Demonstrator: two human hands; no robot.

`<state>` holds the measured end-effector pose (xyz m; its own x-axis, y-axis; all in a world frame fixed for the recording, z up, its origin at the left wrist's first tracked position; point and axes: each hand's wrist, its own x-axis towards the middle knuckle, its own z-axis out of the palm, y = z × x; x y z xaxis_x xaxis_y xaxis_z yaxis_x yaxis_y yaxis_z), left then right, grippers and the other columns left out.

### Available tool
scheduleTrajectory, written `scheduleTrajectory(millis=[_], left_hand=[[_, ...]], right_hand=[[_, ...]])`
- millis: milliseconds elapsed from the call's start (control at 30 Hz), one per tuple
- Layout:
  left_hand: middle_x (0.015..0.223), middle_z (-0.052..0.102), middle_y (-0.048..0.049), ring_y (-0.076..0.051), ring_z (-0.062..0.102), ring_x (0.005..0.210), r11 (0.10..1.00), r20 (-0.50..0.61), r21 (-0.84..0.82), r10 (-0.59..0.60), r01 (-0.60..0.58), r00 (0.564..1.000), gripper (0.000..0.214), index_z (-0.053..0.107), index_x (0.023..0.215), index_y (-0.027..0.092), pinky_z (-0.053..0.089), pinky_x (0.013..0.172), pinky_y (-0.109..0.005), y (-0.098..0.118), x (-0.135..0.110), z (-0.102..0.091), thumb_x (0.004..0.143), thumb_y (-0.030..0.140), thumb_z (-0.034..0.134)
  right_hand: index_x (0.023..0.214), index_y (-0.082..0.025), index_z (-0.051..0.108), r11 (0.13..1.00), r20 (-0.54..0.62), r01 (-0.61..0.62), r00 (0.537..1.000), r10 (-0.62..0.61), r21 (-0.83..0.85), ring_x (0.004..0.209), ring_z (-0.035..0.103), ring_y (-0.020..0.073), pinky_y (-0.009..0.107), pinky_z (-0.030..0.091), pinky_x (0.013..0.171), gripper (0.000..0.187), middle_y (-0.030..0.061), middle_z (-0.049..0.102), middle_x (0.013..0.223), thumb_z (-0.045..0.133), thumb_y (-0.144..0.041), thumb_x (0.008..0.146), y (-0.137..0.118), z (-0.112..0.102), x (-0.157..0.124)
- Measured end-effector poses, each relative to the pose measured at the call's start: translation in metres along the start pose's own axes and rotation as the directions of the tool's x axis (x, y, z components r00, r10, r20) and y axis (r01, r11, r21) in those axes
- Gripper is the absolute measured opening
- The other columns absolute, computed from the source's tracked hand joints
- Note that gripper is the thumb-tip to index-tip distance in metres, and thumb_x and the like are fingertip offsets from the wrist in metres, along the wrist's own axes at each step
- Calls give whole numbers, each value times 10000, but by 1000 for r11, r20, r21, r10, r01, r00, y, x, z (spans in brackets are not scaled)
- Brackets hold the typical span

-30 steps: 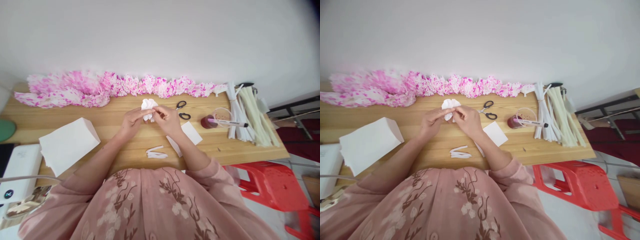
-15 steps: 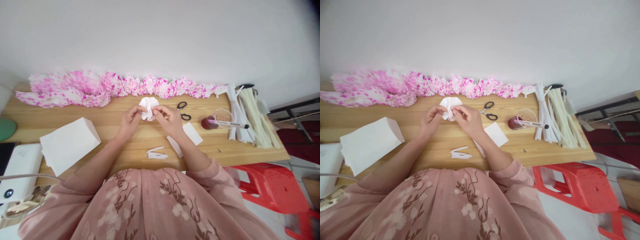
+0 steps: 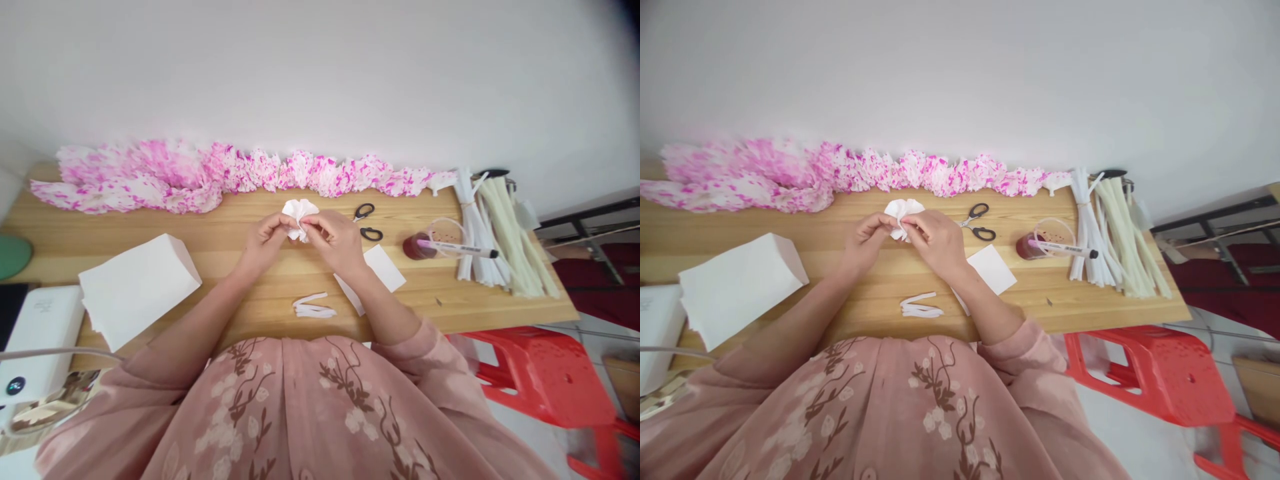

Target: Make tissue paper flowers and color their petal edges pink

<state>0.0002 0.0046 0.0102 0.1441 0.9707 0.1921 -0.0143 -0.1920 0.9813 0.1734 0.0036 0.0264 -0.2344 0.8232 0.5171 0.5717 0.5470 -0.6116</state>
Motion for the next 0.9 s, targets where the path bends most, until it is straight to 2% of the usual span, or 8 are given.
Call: scheduleTrajectory(millis=[133, 233, 600, 700, 900], left_hand=[[734, 665, -5, -130, 612, 687, 998, 3, -34, -53, 54, 999, 196, 674, 862, 176, 499, 675, -233, 1, -1, 1, 839, 371, 680], [766, 662, -11, -128, 600, 711, 998, -9, 6, -70, 70, 997, 223, 665, 852, 172, 482, 690, -230, -1, -1, 1, 847, 394, 679], [733, 640, 11, -123, 570, 701, 984, -39, 176, 0, 7, 999, 144, 662, 788, 174, 442, 698, -231, -4, -2, 1, 842, 306, 640], [729, 642, 12, -123, 568, 703, 982, -39, 187, 21, -13, 999, 135, 668, 781, 174, 441, 697, -230, -1, -3, 1, 844, 289, 634], [750, 667, 1, -135, 594, 733, 990, -43, 144, 4, 3, 999, 174, 672, 776, 177, 463, 728, -240, 1, -1, 2, 855, 328, 640]], right_hand=[[897, -210, 740, 994, 12, 44, 999, -43, -100, 754, 654, 169, 301, 449, 706, 207, 36, 757, 804, 561, -277, 975, 0, -1, 0], [909, -221, 738, 991, 37, 49, 998, -44, -125, 798, 658, 178, 309, 461, 742, 239, 42, 762, 835, 536, -313, 996, 0, -1, 0], [862, -225, 720, 938, 50, 175, 985, -168, -299, 765, 625, 176, 307, 412, 680, 290, 39, 725, 782, 486, -296, 1017, 1, -1, -2], [847, -221, 708, 938, 31, 181, 983, -180, -295, 758, 622, 174, 306, 410, 676, 273, 37, 721, 776, 493, -268, 1007, 0, 0, -2], [858, -221, 706, 973, 10, 105, 994, -105, -204, 794, 656, 183, 314, 447, 721, 247, 45, 753, 811, 510, -288, 994, 0, 0, -1]])
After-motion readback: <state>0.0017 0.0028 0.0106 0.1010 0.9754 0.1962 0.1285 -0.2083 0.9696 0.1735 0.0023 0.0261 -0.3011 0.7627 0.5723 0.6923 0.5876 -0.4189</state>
